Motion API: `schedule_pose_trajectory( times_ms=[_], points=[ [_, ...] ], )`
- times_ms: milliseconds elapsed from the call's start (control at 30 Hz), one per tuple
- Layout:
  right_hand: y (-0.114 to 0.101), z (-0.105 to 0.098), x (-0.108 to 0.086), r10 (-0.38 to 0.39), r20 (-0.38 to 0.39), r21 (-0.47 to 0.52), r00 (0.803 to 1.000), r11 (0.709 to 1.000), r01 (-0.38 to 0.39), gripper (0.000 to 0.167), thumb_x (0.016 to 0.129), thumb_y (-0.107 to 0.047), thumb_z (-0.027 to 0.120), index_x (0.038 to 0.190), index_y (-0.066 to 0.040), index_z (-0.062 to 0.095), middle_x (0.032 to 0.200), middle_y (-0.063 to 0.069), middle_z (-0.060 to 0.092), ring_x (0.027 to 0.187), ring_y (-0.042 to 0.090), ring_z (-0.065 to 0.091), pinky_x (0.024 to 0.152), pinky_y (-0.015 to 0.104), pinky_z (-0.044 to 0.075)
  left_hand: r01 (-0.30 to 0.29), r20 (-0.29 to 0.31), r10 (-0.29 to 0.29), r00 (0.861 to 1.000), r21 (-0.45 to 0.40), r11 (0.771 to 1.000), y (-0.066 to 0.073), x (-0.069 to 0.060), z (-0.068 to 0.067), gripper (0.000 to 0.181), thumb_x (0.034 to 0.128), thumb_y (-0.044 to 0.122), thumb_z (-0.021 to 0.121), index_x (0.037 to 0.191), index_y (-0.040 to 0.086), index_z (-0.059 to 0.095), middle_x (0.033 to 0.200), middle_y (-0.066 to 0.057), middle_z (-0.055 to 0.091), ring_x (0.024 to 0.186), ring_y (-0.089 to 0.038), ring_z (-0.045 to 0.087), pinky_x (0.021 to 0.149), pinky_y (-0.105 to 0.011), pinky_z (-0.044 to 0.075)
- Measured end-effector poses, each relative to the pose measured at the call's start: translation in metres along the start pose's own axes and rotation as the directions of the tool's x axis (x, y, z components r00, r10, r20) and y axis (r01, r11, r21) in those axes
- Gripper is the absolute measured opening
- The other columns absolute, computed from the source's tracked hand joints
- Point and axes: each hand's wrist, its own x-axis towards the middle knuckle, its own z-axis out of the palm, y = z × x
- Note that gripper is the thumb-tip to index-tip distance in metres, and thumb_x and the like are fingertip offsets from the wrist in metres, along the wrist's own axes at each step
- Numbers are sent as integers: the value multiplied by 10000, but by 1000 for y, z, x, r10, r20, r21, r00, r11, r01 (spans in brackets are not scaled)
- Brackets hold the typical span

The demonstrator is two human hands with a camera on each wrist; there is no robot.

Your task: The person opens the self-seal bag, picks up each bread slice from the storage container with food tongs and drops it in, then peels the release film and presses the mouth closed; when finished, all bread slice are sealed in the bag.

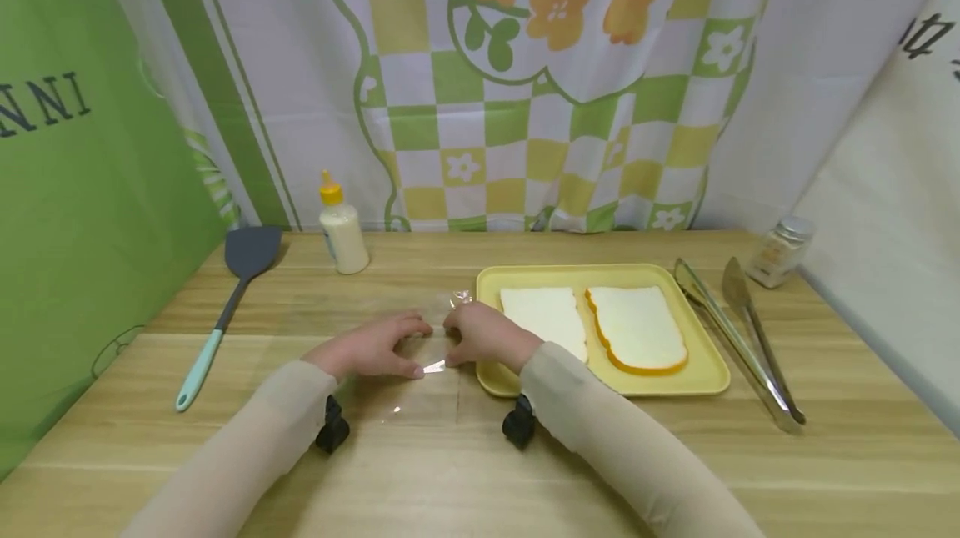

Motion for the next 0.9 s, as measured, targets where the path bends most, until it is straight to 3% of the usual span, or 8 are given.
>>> schedule_pose_trajectory(
  times_ms=[67,133,300,433,633,800,900],
  points=[
    [0,0,0,-1,0,-17,1000,1000,1,223,719,-217,781,771,-57,636,692,-9,529,664,129,441,610,259,389,-10,1,10,1000,-10,1000,-2,-1,0,638,818,339,697,1333,46,462,1439,-235,329,1331,-408,279,1079,-540,225],
    [-1,-1,-1,12,5,-23,1000,1000,-12,219,727,-219,779,766,-48,648,717,-2,554,689,129,466,635,264,414,-29,-2,29,1000,-9,1000,-5,-2,1,633,825,336,689,1335,42,457,1435,-232,336,1328,-409,283,1077,-544,227],
    [-2,-3,-1,66,22,-18,998,998,-66,318,746,-242,776,968,-30,694,979,63,652,893,174,571,832,310,470,-39,-9,39,999,-16,999,-14,-9,1,599,831,335,684,1326,71,474,1434,-212,345,1326,-401,290,1068,-549,241],
    [-1,-2,0,76,26,-18,997,997,-76,326,748,-245,777,978,-30,695,998,72,652,912,189,580,847,316,470,-62,-15,62,998,-26,998,-20,-15,0,554,833,311,685,1296,69,501,1402,-216,379,1303,-404,323,1054,-553,261],
    [-1,0,1,17,10,-47,1000,999,-17,177,736,-194,772,768,-64,657,817,20,594,743,149,492,708,284,438,-76,-17,76,997,-49,996,-25,-28,-1,514,837,272,685,1273,59,518,1380,-196,412,1283,-384,361,1043,-530,291],
    [-2,0,1,-20,2,-69,1000,997,20,284,743,-175,761,616,-107,516,681,-19,477,656,131,415,610,254,361,-66,-31,63,998,-80,995,-27,-36,-1,500,828,232,693,1267,51,539,1414,-201,392,1293,-403,351,1035,-537,301],
    [-2,0,1,-23,1,-68,1000,997,23,352,736,-185,767,585,-120,456,644,-28,428,636,126,388,584,244,326,-98,-54,94,994,-79,992,-26,-37,-1,421,829,193,689,1208,40,587,1378,-212,436,1255,-407,403,1013,-535,333]
  ],
)
